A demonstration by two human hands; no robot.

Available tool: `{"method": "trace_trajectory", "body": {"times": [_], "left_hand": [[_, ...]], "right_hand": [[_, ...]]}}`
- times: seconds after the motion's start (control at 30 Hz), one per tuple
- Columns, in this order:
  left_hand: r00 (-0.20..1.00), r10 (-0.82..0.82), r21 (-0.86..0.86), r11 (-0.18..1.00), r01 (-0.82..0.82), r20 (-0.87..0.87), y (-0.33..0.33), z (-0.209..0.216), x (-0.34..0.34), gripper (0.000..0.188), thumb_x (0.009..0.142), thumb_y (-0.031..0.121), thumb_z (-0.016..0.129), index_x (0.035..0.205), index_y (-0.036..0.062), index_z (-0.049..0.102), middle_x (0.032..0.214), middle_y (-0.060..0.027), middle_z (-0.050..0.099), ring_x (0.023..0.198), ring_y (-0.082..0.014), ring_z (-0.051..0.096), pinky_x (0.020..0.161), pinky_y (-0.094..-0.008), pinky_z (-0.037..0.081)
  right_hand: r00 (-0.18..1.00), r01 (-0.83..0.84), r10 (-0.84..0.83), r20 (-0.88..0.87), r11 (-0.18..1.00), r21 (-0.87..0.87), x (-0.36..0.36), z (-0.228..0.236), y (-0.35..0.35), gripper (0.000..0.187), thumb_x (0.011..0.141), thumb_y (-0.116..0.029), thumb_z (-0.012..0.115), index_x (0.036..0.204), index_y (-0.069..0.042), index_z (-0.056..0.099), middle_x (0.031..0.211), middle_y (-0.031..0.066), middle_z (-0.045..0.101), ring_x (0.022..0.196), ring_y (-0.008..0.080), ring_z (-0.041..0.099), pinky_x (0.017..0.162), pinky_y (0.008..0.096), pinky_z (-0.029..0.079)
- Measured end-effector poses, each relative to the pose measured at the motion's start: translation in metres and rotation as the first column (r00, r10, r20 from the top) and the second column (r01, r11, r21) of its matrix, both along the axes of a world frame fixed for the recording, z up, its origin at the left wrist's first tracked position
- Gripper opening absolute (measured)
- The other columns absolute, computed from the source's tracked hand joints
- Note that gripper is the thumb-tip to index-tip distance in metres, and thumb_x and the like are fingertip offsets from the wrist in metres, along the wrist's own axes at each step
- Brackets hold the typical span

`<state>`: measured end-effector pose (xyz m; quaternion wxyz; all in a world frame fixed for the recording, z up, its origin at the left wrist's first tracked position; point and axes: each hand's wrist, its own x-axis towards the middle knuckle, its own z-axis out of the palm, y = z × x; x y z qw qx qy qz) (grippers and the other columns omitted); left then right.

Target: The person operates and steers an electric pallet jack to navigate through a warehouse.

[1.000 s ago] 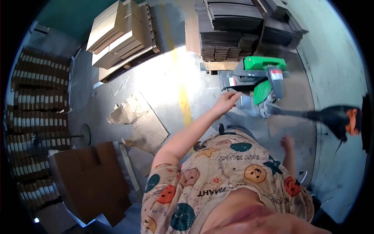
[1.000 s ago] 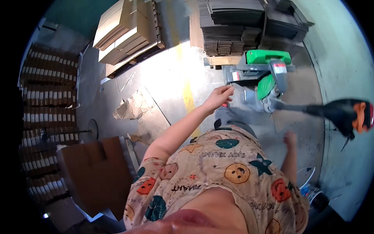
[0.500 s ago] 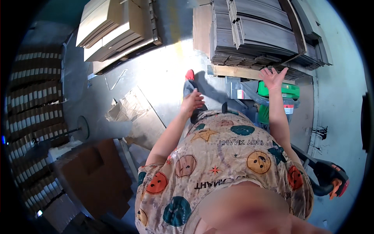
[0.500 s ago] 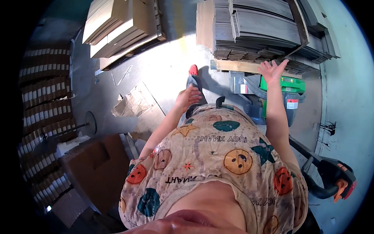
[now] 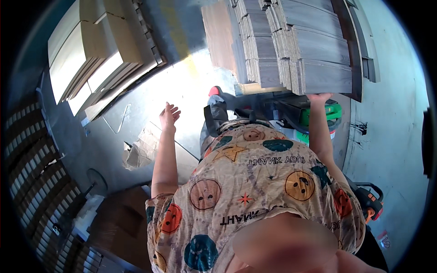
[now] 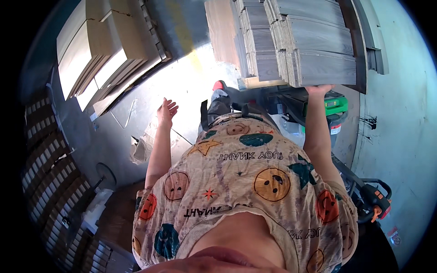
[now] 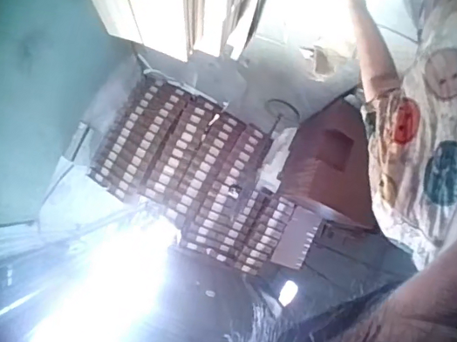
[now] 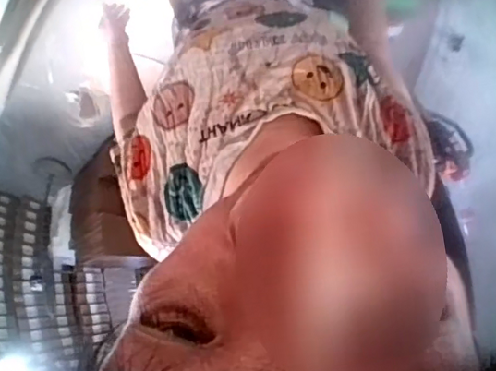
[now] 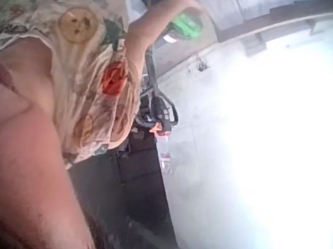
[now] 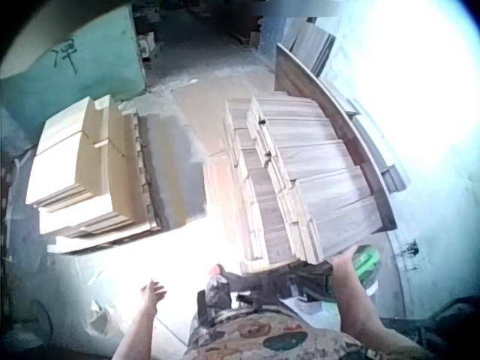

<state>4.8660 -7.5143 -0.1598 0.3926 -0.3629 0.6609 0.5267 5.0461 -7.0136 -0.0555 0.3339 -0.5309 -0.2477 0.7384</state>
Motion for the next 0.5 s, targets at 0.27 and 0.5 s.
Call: {"method": "trace_trajectory", "body": {"times": [0.27,0.5], "left_hand": [[0.983,-0.178,0.146,0.975,0.169,0.051,0.077,-0.001,-0.023,0.050,0.092,0.043,0.047,0.110,-0.0031,0.054,0.097,-0.0137,0.063,0.077,-0.0206,0.064,0.066,-0.0289,0.050],[0.911,-0.412,0.283,0.875,0.392,0.012,0.131,0.024,-0.032,0.054,0.092,0.045,0.045,0.111,-0.0044,0.054,0.098,-0.0148,0.063,0.079,-0.0211,0.064,0.068,-0.0292,0.050]], "right_hand": [[0.997,-0.043,0.042,-0.065,0.999,-0.016,-0.004,0.009,0.007,0.070,0.078,-0.061,0.033,0.128,-0.014,0.046,0.130,0.0086,0.047,0.120,0.0331,0.042,0.098,0.0530,0.034],[0.991,0.098,-0.079,0.110,0.977,-0.188,0.030,0.021,0.000,0.087,0.077,-0.079,0.021,0.127,-0.013,0.048,0.127,0.0086,0.050,0.115,0.0324,0.046,0.097,0.0521,0.034]]}}
